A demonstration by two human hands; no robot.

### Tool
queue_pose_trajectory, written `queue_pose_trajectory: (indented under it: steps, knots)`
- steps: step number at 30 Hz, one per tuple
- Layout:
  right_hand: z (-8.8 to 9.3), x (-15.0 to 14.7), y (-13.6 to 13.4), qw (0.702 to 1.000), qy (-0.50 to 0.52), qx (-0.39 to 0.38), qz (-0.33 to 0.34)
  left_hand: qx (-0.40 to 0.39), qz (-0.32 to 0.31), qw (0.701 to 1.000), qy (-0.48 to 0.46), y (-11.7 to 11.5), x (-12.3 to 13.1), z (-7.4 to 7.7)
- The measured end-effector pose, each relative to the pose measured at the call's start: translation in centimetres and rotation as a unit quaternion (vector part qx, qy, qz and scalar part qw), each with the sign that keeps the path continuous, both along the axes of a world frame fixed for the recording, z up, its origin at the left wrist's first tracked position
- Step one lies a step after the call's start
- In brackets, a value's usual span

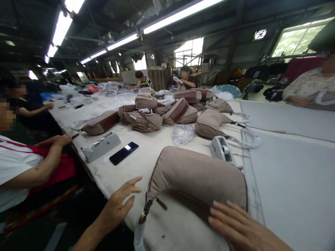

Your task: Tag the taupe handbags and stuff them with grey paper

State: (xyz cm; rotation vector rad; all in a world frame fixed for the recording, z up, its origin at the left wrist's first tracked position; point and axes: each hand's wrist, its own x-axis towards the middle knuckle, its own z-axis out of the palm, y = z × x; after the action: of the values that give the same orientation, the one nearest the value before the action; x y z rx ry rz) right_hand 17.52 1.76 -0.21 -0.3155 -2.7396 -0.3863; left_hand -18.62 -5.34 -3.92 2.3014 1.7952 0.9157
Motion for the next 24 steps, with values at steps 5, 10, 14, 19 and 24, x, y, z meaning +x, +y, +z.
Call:
queue_pose_trajectory:
  steps: [5, 10, 14, 19, 24]
  knots:
    - [-2.4, -4.0, 7.1, 0.967, 0.020, -0.044, -0.251, 0.042, 0.008, 0.991, 0.129, 8.5, 4.3, 0.1]
    - [-5.4, -5.6, 11.3, 0.918, -0.079, -0.187, -0.340, -0.052, -0.018, 0.972, 0.229, 14.0, 7.5, -3.1]
    - [-5.4, -7.4, 10.5, 0.932, -0.068, -0.181, -0.307, -0.012, -0.051, 0.976, 0.211, 13.9, 8.3, -3.6]
    - [-5.6, -7.2, 10.6, 0.930, -0.086, -0.219, -0.283, -0.029, -0.116, 0.976, 0.184, 13.7, 8.9, -3.5]
    - [-5.0, -4.6, 10.8, 0.893, -0.029, -0.230, -0.386, -0.100, 0.038, 0.994, 0.036, 14.5, 7.0, -3.9]
